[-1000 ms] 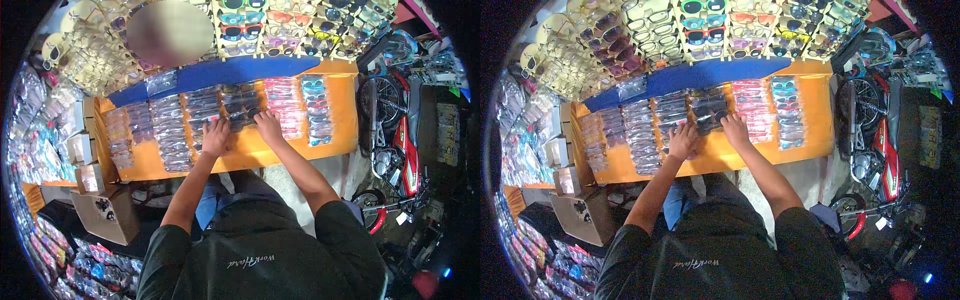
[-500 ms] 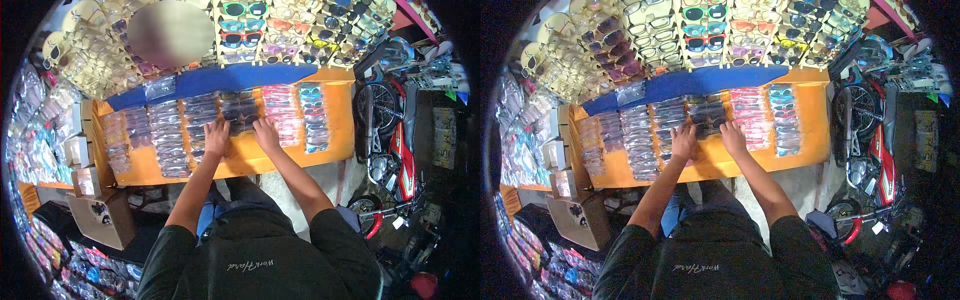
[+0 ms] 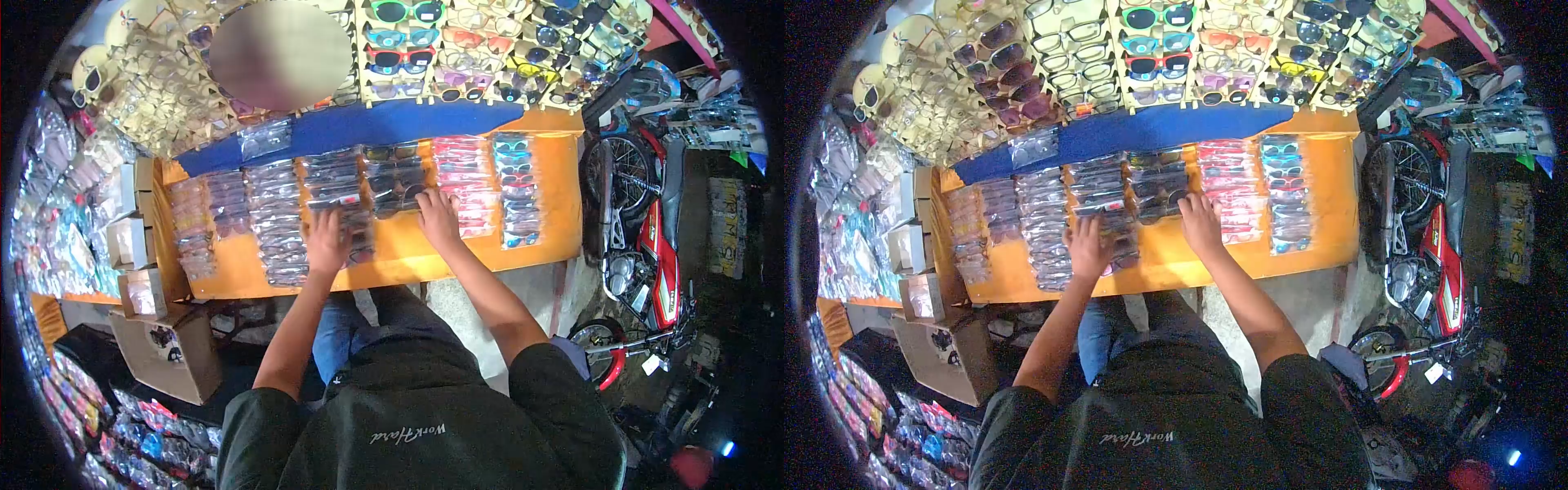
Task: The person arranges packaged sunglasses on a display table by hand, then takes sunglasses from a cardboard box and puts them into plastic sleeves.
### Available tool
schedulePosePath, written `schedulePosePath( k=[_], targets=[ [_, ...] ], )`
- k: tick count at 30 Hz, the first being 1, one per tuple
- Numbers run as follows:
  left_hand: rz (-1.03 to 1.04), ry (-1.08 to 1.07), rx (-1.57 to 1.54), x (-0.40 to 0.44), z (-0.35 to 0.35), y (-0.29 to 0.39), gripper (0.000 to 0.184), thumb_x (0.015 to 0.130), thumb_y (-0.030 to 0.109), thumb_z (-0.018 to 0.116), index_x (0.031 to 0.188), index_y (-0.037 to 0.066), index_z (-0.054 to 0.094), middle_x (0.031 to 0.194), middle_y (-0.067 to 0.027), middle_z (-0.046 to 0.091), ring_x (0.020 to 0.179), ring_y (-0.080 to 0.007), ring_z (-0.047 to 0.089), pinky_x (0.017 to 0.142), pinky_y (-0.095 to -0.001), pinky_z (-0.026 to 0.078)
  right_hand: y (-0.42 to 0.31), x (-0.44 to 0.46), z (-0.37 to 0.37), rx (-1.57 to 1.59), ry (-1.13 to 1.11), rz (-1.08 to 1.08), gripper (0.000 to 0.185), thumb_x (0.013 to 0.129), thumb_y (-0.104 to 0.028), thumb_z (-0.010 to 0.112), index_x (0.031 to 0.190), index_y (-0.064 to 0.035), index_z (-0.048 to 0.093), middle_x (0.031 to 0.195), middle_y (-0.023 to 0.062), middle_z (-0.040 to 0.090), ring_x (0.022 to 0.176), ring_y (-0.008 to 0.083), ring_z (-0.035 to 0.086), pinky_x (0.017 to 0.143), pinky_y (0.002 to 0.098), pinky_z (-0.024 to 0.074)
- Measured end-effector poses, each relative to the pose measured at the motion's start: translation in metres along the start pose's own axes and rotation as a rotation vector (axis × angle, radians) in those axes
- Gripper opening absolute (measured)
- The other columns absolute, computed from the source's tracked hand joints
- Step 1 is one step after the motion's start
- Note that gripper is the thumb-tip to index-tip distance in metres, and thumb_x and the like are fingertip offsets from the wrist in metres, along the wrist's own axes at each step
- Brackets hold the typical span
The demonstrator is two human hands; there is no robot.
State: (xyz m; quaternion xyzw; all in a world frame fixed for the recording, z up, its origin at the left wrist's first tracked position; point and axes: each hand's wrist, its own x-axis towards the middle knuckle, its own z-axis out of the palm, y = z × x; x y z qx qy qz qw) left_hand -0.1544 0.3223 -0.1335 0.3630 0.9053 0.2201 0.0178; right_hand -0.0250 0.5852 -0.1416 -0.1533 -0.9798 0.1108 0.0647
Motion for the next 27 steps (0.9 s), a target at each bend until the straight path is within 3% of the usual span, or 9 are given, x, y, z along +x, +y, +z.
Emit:
schedulePosePath(
  k=[2, 5, 11, 14, 21, 22, 27],
  targets=[
    [-0.116, 0.02, 0.106, -0.013, 0.002, -0.027, 0.049, 0.089, 0.026, 0.073, 0.134, 0.013, 0.058, 0.13, -0.0071, 0.063, 0.125, -0.032, 0.056, 0.105, -0.0617, 0.037, -0.011, 0.003, -0.006, 0.025, 0.042, 0.007, 0.033, 0.085, -0.014, 0.071, 0.118, -0.0108, 0.065, 0.12, 0.0067, 0.06, 0.116, 0.0272, 0.055, 0.1, 0.051, 0.0355],
    [-0.122, 0.016, 0.146, -0.021, -0.004, -0.052, 0.049, 0.088, 0.028, 0.075, 0.132, 0.013, 0.061, 0.129, -0.0071, 0.062, 0.126, -0.0302, 0.054, 0.106, -0.0566, 0.035, -0.033, 0.012, -0.007, 0.129, 0.02, -0.044, 0.034, 0.086, -0.016, 0.072, 0.118, -0.0111, 0.065, 0.12, 0.0067, 0.061, 0.118, 0.027, 0.055, 0.1, 0.0499, 0.0348],
    [-0.091, -0.118, 0.154, -0.024, -0.005, -0.072, 0.039, 0.091, 0.028, 0.073, 0.128, 0.015, 0.067, 0.129, -0.0044, 0.063, 0.129, -0.03, 0.053, 0.106, -0.0593, 0.037, -0.086, 0.045, 0.012, 0.145, -0.024, -0.232, 0.037, 0.087, -0.019, 0.075, 0.121, -0.0105, 0.067, 0.114, 0.0061, 0.064, 0.116, 0.0252, 0.055, 0.099, 0.0473, 0.0353],
    [-0.078, -0.211, 0.138, -0.022, -0.006, -0.07, 0.039, 0.092, 0.024, 0.069, 0.128, 0.014, 0.064, 0.129, -0.0066, 0.063, 0.13, -0.0306, 0.053, 0.11, -0.063, 0.036, -0.111, 0.06, 0.024, 0.109, -0.09, -0.29, 0.032, 0.088, -0.026, 0.076, 0.117, -0.0124, 0.069, 0.11, 0.0042, 0.065, 0.115, 0.0251, 0.056, 0.099, 0.0473, 0.0352],
    [-0.132, -0.249, 0.127, -0.022, -0.008, -0.07, 0.044, 0.09, 0.025, 0.071, 0.131, 0.012, 0.061, 0.134, -0.0072, 0.061, 0.134, -0.0317, 0.051, 0.113, -0.067, 0.035, -0.125, 0.08, 0.05, 0.097, -0.281, -0.341, 0.025, 0.084, -0.024, 0.078, 0.106, -0.0134, 0.073, 0.106, 0.0052, 0.069, 0.114, 0.0263, 0.057, 0.1, 0.0482, 0.0355],
    [-0.072, -0.148, 0.15, -0.026, -0.001, -0.075, 0.044, 0.09, 0.026, 0.072, 0.13, 0.013, 0.061, 0.127, -0.0084, 0.062, 0.131, -0.0328, 0.052, 0.11, -0.0667, 0.034, -0.125, 0.083, 0.055, 0.087, -0.275, -0.355, 0.02, 0.083, -0.023, 0.078, 0.1, -0.0133, 0.075, 0.102, 0.0038, 0.07, 0.111, 0.0261, 0.058, 0.1, 0.049, 0.0361],
    [-0.117, -0.134, 0.096, -0.032, 0.0, -0.076, 0.043, 0.09, 0.025, 0.071, 0.13, 0.014, 0.061, 0.13, -0.0077, 0.061, 0.132, -0.0313, 0.051, 0.109, -0.0661, 0.035, -0.124, 0.094, 0.057, 0.086, -0.275, -0.396, 0.012, 0.084, -0.022, 0.077, 0.094, -0.0148, 0.077, 0.094, 0.0008, 0.073, 0.107, 0.0252, 0.06, 0.101, 0.0488, 0.036]
  ],
)
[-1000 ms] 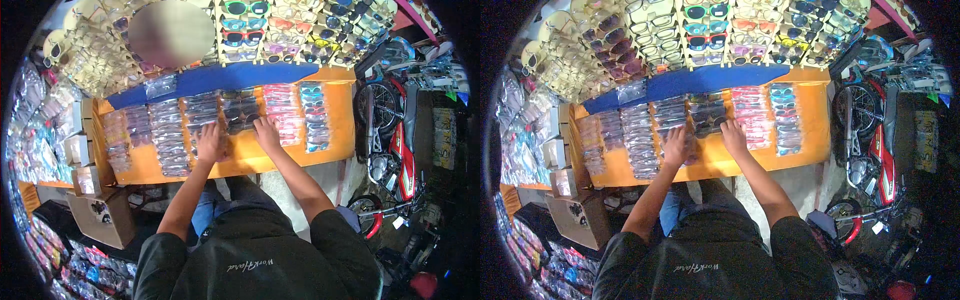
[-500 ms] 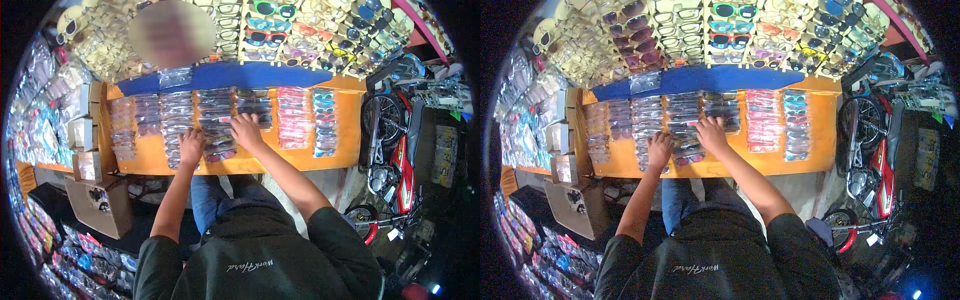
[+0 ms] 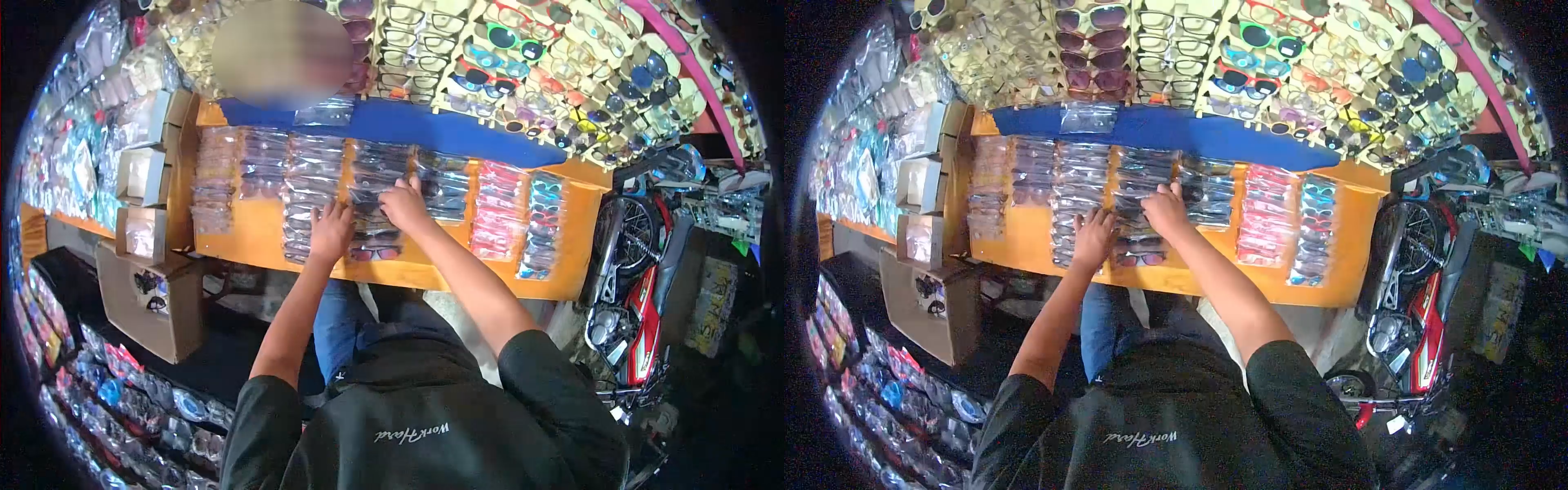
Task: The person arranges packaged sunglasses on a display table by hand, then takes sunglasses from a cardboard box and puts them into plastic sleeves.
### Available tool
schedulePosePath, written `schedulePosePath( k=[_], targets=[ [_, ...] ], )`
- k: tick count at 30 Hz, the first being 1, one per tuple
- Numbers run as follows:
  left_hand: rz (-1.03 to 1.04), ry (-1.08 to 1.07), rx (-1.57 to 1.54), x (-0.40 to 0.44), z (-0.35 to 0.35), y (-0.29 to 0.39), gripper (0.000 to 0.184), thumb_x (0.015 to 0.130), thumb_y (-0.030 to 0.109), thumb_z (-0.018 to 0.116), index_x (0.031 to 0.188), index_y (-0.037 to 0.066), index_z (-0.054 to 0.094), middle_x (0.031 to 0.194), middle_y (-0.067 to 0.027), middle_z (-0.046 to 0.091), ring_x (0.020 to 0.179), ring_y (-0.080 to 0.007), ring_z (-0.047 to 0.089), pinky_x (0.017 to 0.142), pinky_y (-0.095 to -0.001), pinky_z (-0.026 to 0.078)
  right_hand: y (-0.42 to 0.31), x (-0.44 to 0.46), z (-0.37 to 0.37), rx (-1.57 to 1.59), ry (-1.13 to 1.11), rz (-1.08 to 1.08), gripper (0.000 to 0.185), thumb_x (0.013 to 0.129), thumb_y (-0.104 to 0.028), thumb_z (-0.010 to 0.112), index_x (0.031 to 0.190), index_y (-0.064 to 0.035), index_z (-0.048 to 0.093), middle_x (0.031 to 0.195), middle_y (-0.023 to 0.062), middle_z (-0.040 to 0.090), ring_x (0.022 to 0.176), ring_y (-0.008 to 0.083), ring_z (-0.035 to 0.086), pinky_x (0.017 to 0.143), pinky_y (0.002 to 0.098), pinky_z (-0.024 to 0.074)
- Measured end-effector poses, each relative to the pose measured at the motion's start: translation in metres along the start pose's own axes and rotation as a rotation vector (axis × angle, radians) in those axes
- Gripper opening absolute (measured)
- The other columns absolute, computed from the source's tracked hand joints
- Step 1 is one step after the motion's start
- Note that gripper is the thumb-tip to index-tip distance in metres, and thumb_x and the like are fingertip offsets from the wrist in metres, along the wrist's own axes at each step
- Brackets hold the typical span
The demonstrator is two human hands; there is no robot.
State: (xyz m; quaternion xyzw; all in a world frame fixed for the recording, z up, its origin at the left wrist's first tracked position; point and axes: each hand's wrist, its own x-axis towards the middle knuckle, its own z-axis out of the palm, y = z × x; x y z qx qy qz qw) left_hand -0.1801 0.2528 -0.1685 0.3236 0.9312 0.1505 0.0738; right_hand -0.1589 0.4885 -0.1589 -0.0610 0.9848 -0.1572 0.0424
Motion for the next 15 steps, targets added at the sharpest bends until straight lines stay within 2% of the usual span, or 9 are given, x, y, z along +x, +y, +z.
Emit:
schedulePosePath(
  k=[3, 8, 10, 14, 15],
  targets=[
    [-0.035, 0.03, -0.011, -0.004, -0.005, -0.001, 0.042, 0.091, 0.025, 0.07, 0.13, 0.014, 0.061, 0.132, -0.0076, 0.06, 0.132, -0.0305, 0.051, 0.108, -0.0643, 0.037, -0.001, 0.01, -0.01, 0.037, -0.071, 0.029, 0.01, 0.085, -0.021, 0.076, 0.093, -0.0151, 0.077, 0.094, 0.0005, 0.074, 0.105, 0.025, 0.061, 0.1, 0.0487, 0.035],
    [-0.059, 0.087, 0.005, -0.002, -0.011, -0.001, 0.046, 0.092, 0.025, 0.069, 0.135, 0.014, 0.058, 0.129, -0.0078, 0.061, 0.13, -0.0305, 0.052, 0.107, -0.0642, 0.036, 0.002, 0.013, -0.03, 0.168, 0.1, 0.019, 0.008, 0.084, -0.02, 0.076, 0.091, -0.0171, 0.079, 0.092, 0.0008, 0.075, 0.105, 0.0247, 0.062, 0.097, 0.0473, 0.0348],
    [-0.153, 0.2, -0.123, 0.004, -0.024, 0.009, 0.048, 0.091, 0.022, 0.07, 0.137, 0.016, 0.059, 0.124, -0.0066, 0.063, 0.123, -0.0316, 0.056, 0.1, -0.0612, 0.038, 0.002, 0.01, -0.042, 0.118, 0.074, 0.03, 0.008, 0.085, -0.02, 0.076, 0.093, -0.0183, 0.078, 0.091, -0.0008, 0.074, 0.103, 0.0234, 0.062, 0.096, 0.0469, 0.0354],
    [-0.077, 0.195, -0.191, 0.02, -0.035, 0.023, 0.049, 0.093, 0.022, 0.069, 0.139, 0.014, 0.057, 0.123, -0.0088, 0.064, 0.124, -0.0322, 0.056, 0.105, -0.0612, 0.037, 0.015, -0.02, -0.062, 0.102, 0.14, 0.002, 0.007, 0.088, -0.019, 0.074, 0.093, -0.0192, 0.078, 0.093, -0.0019, 0.071, 0.1, 0.0224, 0.061, 0.097, 0.0466, 0.0352],
    [0.015, 0.144, -0.181, 0.022, -0.035, 0.027, 0.049, 0.092, 0.022, 0.07, 0.139, 0.015, 0.058, 0.123, -0.0084, 0.064, 0.123, -0.0323, 0.056, 0.104, -0.0599, 0.038, 0.018, -0.031, -0.065, 0.071, 0.134, 0.015, 0.008, 0.088, -0.019, 0.073, 0.093, -0.0191, 0.078, 0.093, -0.002, 0.071, 0.1, 0.0218, 0.061, 0.097, 0.0461, 0.0352]
  ],
)
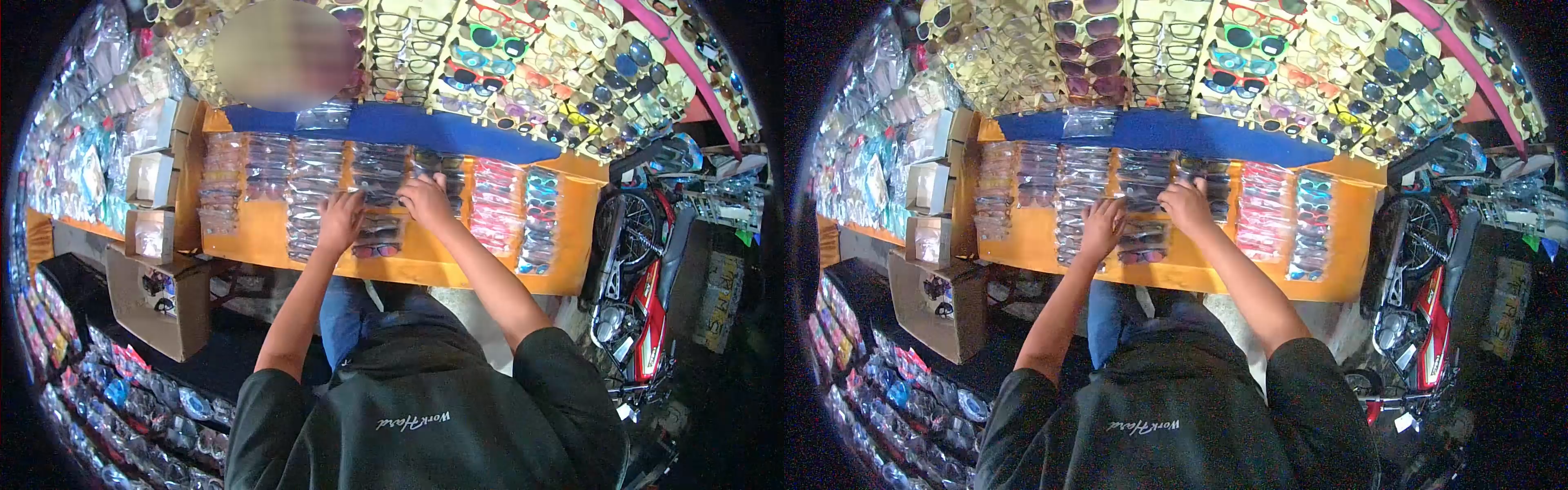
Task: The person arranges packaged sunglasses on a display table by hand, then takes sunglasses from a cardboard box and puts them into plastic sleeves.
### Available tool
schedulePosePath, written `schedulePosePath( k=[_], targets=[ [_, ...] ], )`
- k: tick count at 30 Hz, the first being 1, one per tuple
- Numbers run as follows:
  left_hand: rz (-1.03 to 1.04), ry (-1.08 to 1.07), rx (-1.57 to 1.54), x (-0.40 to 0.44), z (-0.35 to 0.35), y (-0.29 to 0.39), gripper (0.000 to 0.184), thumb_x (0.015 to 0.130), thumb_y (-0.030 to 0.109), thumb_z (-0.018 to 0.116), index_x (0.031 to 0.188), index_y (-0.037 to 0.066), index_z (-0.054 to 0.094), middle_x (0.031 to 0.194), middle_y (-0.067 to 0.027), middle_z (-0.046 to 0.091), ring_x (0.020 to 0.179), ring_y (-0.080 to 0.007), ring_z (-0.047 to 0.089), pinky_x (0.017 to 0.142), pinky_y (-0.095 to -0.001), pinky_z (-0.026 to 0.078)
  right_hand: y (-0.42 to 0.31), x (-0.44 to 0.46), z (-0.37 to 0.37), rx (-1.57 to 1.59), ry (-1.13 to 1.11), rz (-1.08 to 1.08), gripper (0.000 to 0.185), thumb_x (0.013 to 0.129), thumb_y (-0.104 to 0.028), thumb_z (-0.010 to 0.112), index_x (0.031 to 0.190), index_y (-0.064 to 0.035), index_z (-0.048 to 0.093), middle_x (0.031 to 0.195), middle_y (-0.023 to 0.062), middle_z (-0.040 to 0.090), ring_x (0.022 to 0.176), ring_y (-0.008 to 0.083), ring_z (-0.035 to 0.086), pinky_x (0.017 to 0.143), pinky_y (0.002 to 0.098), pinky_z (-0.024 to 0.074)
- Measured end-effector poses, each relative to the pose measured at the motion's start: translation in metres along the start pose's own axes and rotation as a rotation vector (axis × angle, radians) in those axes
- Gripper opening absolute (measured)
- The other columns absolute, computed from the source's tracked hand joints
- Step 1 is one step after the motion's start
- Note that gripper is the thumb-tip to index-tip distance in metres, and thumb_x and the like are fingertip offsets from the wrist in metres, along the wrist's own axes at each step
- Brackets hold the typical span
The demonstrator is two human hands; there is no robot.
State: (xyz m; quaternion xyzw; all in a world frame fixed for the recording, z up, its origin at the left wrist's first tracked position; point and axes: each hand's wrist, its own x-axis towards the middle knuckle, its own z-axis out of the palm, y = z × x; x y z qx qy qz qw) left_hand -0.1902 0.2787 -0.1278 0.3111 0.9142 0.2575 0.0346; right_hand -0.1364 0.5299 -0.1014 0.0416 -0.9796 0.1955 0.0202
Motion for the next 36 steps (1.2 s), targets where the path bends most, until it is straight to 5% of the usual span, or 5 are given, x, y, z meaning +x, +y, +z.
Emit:
schedulePosePath(
  k=[7, 15, 19, 36],
  targets=[
    [0.23, -0.13, 0.026, -0.004, 0.019, 0.028, 0.046, 0.083, 0.018, 0.071, 0.128, 0.013, 0.064, 0.121, -0.0072, 0.065, 0.119, -0.0308, 0.059, 0.098, -0.0535, 0.043, 0.028, -0.094, -0.013, -0.029, 0.111, 0.082, 0.009, 0.088, -0.017, 0.071, 0.09, -0.0177, 0.079, 0.089, -0.0026, 0.067, 0.1, 0.02, 0.06, 0.096, 0.044, 0.0356],
    [0.159, -0.174, 0.163, -0.013, 0.037, 0.006, 0.039, 0.087, 0.016, 0.065, 0.125, 0.008, 0.065, 0.128, -0.0102, 0.064, 0.12, -0.0334, 0.059, 0.101, -0.0506, 0.045, 0.045, -0.13, 0.017, -0.089, 0.106, 0.141, 0.011, 0.087, -0.014, 0.067, 0.088, -0.0154, 0.077, 0.092, -0.0007, 0.066, 0.103, 0.0212, 0.06, 0.097, 0.0485, 0.0373],
    [0.157, -0.196, 0.207, -0.013, 0.034, -0.012, 0.044, 0.091, 0.027, 0.071, 0.131, 0.01, 0.065, 0.127, -0.0123, 0.065, 0.119, -0.0349, 0.059, 0.101, -0.0493, 0.045, 0.051, -0.127, 0.031, -0.15, 0.09, 0.162, 0.012, 0.088, -0.013, 0.066, 0.095, -0.013, 0.075, 0.096, 0.0015, 0.064, 0.105, 0.0231, 0.059, 0.101, 0.0502, 0.0372],
    [0.09, -0.325, 0.26, -0.006, 0.022, -0.035, 0.045, 0.088, 0.02, 0.068, 0.132, 0.014, 0.064, 0.13, -0.0118, 0.064, 0.129, -0.0336, 0.054, 0.107, -0.0611, 0.037, 0.015, -0.092, 0.014, -0.038, 0.123, 0.154, 0.028, 0.087, -0.02, 0.072, 0.114, -0.0132, 0.069, 0.113, 0.005, 0.065, 0.114, 0.0247, 0.055, 0.1, 0.0487, 0.0357]
  ],
)
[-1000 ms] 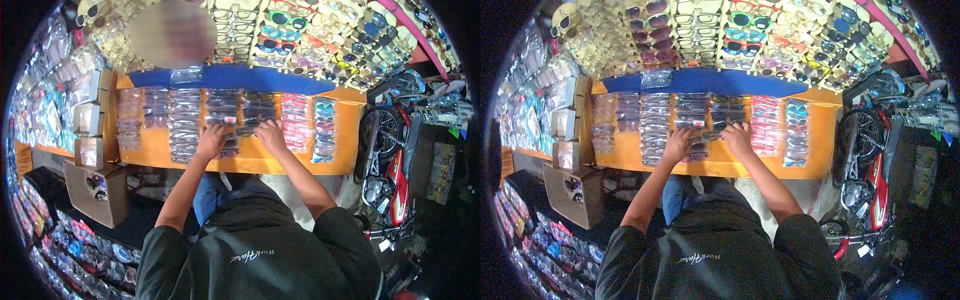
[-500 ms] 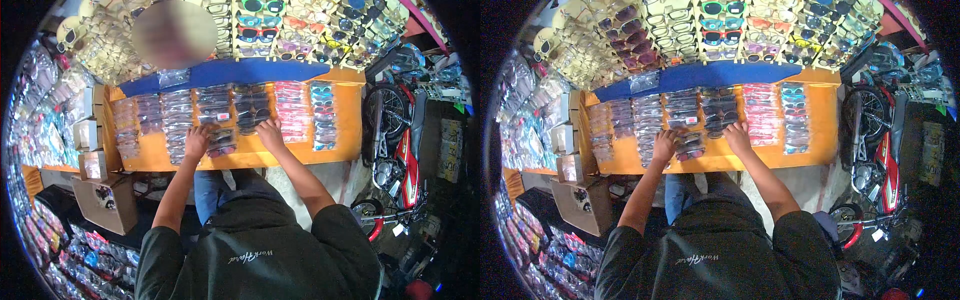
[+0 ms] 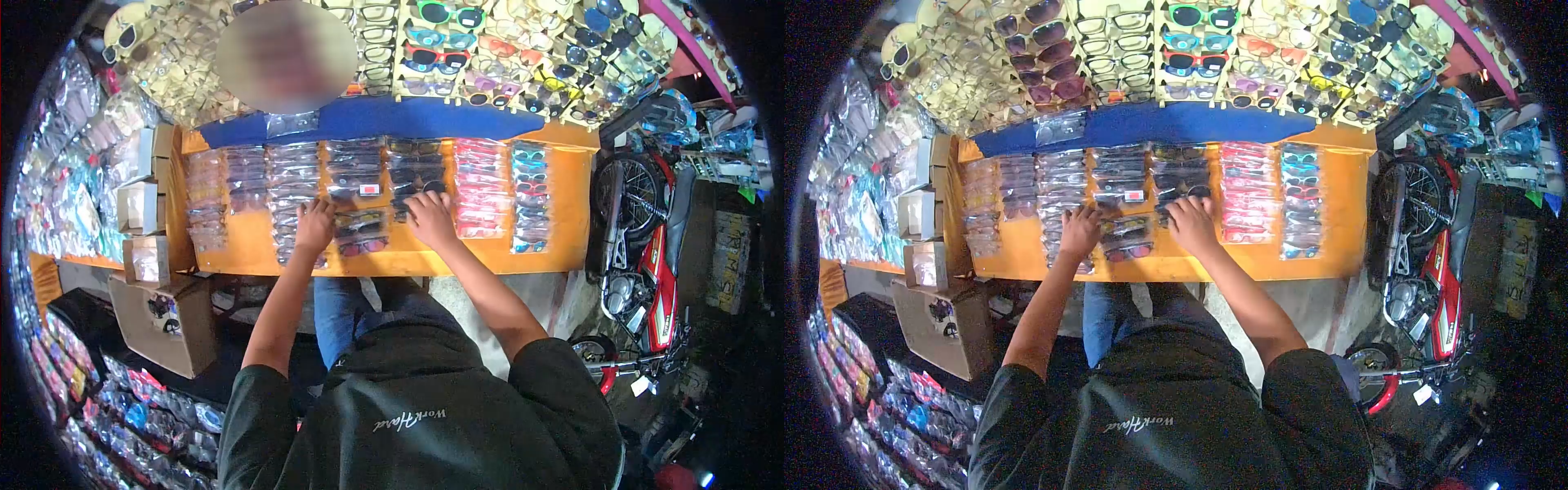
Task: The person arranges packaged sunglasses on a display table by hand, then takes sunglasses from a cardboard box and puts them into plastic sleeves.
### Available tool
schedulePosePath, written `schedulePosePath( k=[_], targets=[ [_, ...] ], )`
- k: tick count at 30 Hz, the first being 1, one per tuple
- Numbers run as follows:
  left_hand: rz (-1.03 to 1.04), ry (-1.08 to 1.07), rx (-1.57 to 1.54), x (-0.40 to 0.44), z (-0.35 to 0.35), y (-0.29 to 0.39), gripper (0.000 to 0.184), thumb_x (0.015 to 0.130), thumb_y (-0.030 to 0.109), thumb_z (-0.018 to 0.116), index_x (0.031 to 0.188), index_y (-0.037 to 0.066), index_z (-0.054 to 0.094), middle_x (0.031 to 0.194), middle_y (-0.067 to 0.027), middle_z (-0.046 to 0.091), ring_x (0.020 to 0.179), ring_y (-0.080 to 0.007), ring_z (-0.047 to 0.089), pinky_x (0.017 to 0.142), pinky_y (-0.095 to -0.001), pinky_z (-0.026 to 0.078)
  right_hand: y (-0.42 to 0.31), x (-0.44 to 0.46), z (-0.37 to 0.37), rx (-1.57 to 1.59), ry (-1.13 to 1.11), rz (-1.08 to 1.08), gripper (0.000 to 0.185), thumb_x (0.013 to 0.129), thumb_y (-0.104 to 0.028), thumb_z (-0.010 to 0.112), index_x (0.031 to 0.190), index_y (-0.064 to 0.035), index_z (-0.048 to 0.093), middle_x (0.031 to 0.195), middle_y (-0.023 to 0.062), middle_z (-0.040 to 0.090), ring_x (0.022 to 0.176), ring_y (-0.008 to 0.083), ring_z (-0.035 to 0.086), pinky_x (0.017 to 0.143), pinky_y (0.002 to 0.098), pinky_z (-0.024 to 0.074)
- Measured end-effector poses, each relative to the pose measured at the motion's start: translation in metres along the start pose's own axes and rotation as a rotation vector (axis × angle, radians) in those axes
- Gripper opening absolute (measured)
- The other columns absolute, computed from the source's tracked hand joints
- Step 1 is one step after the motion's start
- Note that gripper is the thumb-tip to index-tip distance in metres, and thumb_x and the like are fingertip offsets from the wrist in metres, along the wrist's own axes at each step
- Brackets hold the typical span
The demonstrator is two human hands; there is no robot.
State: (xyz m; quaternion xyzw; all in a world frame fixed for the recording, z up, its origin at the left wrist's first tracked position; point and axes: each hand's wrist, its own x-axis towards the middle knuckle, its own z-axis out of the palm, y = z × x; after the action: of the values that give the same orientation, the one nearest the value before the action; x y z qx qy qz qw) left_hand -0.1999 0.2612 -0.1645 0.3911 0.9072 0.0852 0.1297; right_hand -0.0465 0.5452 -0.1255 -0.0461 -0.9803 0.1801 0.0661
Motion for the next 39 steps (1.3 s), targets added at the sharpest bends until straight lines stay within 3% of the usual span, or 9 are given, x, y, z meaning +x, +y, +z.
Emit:
schedulePosePath(
  k=[5, 9, 16, 20, 25, 29, 32, 37, 39],
  targets=[
    [-0.012, -0.011, -0.012, 0.006, 0.0, -0.008, 0.035, 0.088, 0.016, 0.068, 0.124, 0.014, 0.067, 0.126, -0.0081, 0.065, 0.131, -0.0311, 0.054, 0.109, -0.0615, 0.037, -0.024, 0.034, 0.017, 0.021, 0.022, -0.075, 0.029, 0.087, -0.022, 0.073, 0.114, -0.0117, 0.069, 0.113, 0.006, 0.065, 0.115, 0.026, 0.055, 0.102, 0.0485, 0.0347],
    [0.0, -0.044, -0.031, 0.007, 0.0, -0.012, 0.039, 0.088, 0.022, 0.073, 0.126, 0.016, 0.067, 0.132, -0.0085, 0.065, 0.133, -0.0297, 0.054, 0.108, -0.0626, 0.037, -0.039, 0.052, 0.033, -0.015, -0.178, -0.087, 0.028, 0.086, -0.022, 0.076, 0.111, -0.0098, 0.07, 0.112, 0.0067, 0.066, 0.114, 0.0277, 0.056, 0.102, 0.0501, 0.0349],
    [0.046, -0.024, -0.084, 0.013, 0.007, -0.015, 0.033, 0.086, 0.024, 0.075, 0.119, 0.022, 0.072, 0.123, -0.0044, 0.07, 0.128, -0.0279, 0.055, 0.102, -0.0581, 0.04, -0.045, 0.065, 0.054, 0.079, -0.278, -0.091, 0.009, 0.081, -0.008, 0.071, 0.089, -0.0093, 0.073, 0.094, 0.0069, 0.07, 0.11, 0.0289, 0.058, 0.097, 0.0507, 0.0349],
    [0.095, 0.013, -0.03, 0.016, 0.02, -0.019, 0.027, 0.089, 0.022, 0.069, 0.116, 0.023, 0.074, 0.116, -0.002, 0.071, 0.123, -0.0279, 0.056, 0.097, -0.058, 0.04, -0.048, 0.064, 0.059, 0.064, -0.258, -0.113, 0.01, 0.081, -0.004, 0.067, 0.086, -0.0092, 0.073, 0.093, 0.0073, 0.07, 0.109, 0.0293, 0.059, 0.097, 0.0507, 0.035],
    [0.11, -0.087, 0.04, 0.018, 0.022, -0.025, 0.037, 0.093, 0.026, 0.068, 0.129, 0.032, 0.071, 0.124, -0.0028, 0.069, 0.126, -0.0271, 0.054, 0.095, -0.0559, 0.04, -0.054, 0.069, 0.055, 0.003, -0.334, -0.105, 0.013, 0.084, -0.003, 0.065, 0.091, -0.0093, 0.075, 0.095, 0.0083, 0.07, 0.11, 0.0294, 0.06, 0.097, 0.0505, 0.035],
    [0.147, -0.024, -0.024, 0.017, 0.005, -0.023, 0.036, 0.09, 0.027, 0.07, 0.126, 0.023, 0.07, 0.119, -0.0038, 0.068, 0.124, -0.0272, 0.055, 0.093, -0.0582, 0.042, -0.066, 0.096, 0.034, 0.013, -0.343, -0.042, 0.014, 0.088, -0.009, 0.067, 0.099, -0.0104, 0.075, 0.102, 0.007, 0.07, 0.112, 0.0281, 0.059, 0.098, 0.0496, 0.0349],
    [0.129, -0.047, -0.026, 0.016, -0.007, -0.017, 0.036, 0.087, 0.028, 0.073, 0.122, 0.019, 0.069, 0.117, -0.0051, 0.067, 0.123, -0.0279, 0.055, 0.093, -0.0577, 0.041, -0.057, 0.119, 0.038, -0.052, -0.03, -0.02, 0.03, 0.089, -0.021, 0.072, 0.118, -0.0123, 0.071, 0.116, 0.0029, 0.066, 0.116, 0.0249, 0.056, 0.101, 0.0481, 0.0349],
    [0.106, 0.021, -0.125, 0.012, -0.012, -0.018, 0.04, 0.082, 0.024, 0.078, 0.119, 0.016, 0.067, 0.117, -0.0074, 0.067, 0.12, -0.0299, 0.057, 0.095, -0.0563, 0.04, -0.043, 0.149, 0.052, -0.007, 0.018, -0.028, 0.028, 0.086, -0.016, 0.073, 0.113, -0.0118, 0.072, 0.112, 0.0032, 0.065, 0.116, 0.0255, 0.056, 0.101, 0.0479, 0.0358],
    [0.096, 0.065, -0.13, 0.009, -0.011, -0.02, 0.04, 0.082, 0.023, 0.078, 0.119, 0.016, 0.067, 0.118, -0.0074, 0.066, 0.119, -0.0301, 0.057, 0.096, -0.0563, 0.04, -0.038, 0.156, 0.058, -0.129, -0.081, -0.039, 0.033, 0.082, -0.017, 0.079, 0.114, -0.0143, 0.072, 0.111, 0.0011, 0.066, 0.112, 0.0228, 0.057, 0.098, 0.047, 0.0362]
  ],
)
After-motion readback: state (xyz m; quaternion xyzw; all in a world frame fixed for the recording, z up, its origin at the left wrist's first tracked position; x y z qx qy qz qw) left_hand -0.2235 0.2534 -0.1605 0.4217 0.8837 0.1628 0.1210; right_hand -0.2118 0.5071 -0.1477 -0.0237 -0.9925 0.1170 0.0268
